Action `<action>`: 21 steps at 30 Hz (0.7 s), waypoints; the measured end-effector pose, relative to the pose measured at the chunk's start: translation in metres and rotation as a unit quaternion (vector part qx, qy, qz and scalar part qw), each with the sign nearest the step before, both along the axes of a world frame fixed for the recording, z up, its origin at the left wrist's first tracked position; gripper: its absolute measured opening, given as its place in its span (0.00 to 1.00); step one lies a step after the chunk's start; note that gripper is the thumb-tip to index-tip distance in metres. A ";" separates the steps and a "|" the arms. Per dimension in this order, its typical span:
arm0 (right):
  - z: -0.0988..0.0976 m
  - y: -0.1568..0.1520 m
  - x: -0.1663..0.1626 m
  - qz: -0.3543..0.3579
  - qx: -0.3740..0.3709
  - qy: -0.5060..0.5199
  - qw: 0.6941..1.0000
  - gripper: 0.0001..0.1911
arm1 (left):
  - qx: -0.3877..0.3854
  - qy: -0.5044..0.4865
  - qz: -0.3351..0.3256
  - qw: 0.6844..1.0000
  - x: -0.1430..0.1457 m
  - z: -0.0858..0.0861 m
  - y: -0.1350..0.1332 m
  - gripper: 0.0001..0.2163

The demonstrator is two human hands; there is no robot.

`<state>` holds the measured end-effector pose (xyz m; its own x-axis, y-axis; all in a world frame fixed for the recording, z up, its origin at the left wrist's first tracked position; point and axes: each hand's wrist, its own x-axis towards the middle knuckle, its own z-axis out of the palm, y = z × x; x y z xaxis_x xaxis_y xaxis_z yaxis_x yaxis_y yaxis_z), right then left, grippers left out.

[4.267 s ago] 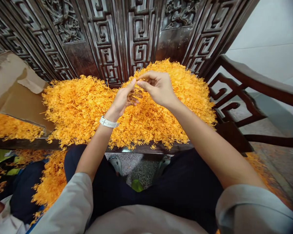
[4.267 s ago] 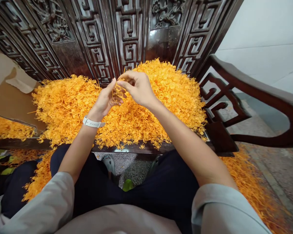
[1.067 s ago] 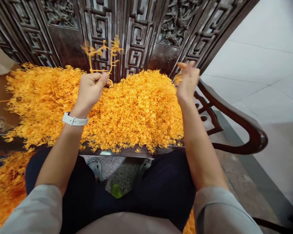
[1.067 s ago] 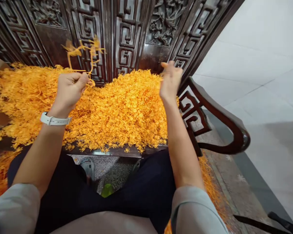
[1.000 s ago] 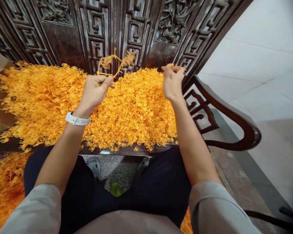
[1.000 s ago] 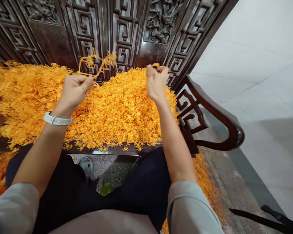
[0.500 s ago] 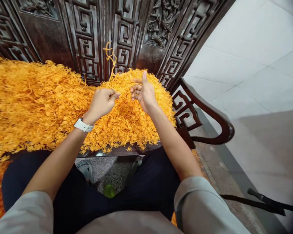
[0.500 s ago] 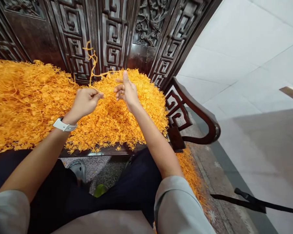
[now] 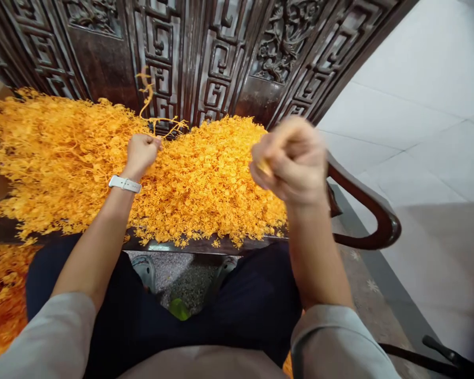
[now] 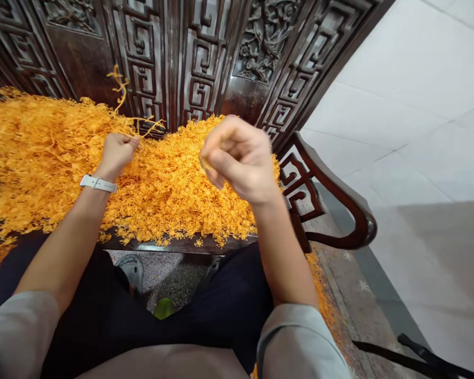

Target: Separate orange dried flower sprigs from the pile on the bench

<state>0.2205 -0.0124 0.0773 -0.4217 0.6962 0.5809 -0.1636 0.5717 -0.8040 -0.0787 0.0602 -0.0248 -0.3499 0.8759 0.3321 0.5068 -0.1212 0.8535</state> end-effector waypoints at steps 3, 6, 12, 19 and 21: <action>0.017 0.004 0.012 -0.079 0.089 -0.014 0.993 0.11 | 0.011 -0.139 -0.082 0.987 0.003 0.006 -0.003 0.19; -0.002 0.034 0.014 -0.241 0.128 -0.181 0.945 0.26 | 0.034 -0.189 -0.152 0.970 0.025 0.019 -0.011 0.18; -0.066 0.049 -0.025 -0.164 -0.013 -0.206 0.965 0.32 | 0.068 -0.198 -0.239 0.948 0.066 0.028 -0.026 0.18; -0.062 0.003 -0.053 -0.087 0.045 -0.187 0.977 0.23 | 0.102 -0.139 -0.202 0.964 0.079 0.023 -0.026 0.18; -0.045 -0.030 -0.055 0.038 0.083 -0.237 0.967 0.18 | 0.100 -0.123 -0.144 0.977 0.069 0.021 -0.020 0.18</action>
<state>0.1656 -0.0424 0.0323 -0.7136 0.5674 0.4110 0.1545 0.6997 -0.6976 -0.0099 0.0397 -0.0035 -0.1887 0.8762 0.4435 0.2097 -0.4053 0.8898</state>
